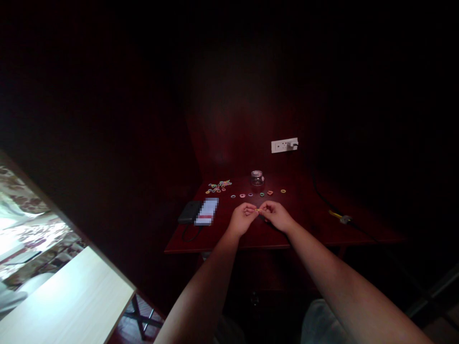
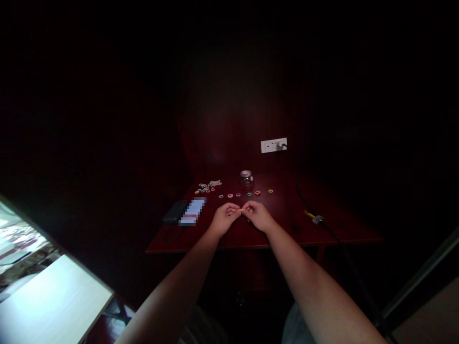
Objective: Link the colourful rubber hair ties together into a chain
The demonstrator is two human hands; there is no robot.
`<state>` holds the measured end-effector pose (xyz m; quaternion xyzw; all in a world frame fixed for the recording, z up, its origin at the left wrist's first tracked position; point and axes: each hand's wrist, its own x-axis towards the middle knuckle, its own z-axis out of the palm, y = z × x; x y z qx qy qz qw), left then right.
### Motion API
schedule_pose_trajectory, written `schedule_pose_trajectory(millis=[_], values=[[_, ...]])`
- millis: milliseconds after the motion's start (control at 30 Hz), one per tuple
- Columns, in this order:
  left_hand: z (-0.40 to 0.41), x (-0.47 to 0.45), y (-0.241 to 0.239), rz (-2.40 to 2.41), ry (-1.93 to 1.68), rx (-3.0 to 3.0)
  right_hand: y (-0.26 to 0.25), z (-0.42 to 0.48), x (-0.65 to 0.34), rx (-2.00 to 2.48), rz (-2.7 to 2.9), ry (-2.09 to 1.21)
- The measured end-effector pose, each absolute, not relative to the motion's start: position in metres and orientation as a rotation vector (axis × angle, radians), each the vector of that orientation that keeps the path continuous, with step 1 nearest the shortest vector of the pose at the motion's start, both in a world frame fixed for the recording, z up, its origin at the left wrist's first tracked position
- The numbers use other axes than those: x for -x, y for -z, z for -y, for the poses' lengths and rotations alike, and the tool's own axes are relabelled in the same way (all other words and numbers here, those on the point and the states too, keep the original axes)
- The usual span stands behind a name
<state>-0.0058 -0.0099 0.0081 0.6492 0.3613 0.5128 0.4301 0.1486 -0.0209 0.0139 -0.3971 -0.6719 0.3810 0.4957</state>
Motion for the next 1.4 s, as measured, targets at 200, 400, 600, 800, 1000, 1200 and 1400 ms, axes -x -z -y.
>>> schedule_pose_trajectory(millis=[200, 400, 600, 800, 1000, 1200, 1400], values=[[0.01, 0.0062, -0.009, -0.915, -1.274, -1.641, -0.0133, 0.0196, -0.1483, 0.952, 1.618, -0.931], [0.0116, 0.0059, -0.0102, -0.93, -1.306, -1.659, -0.0153, 0.0217, -0.1488, 0.972, 1.635, -0.954], [0.0132, 0.0059, -0.0108, -0.962, -1.301, -1.692, -0.0125, 0.021, -0.1505, 0.987, 1.641, -0.958], [0.0102, 0.0061, -0.005, -0.95, -1.281, -1.713, -0.0118, 0.0204, -0.15, 1.006, 1.641, -0.93], [0.0139, 0.0053, -0.0062, -0.945, -1.239, -1.786, -0.0171, 0.0237, -0.1482, 0.945, 1.601, -1.01], [0.0147, 0.0046, -0.008, -0.898, -1.211, -1.764, -0.0158, 0.0224, -0.1467, 0.939, 1.555, -1.005], [0.0122, 0.005, -0.0072, -0.925, -1.227, -1.74, -0.0175, 0.024, -0.1469, 0.905, 1.561, -1.042]])
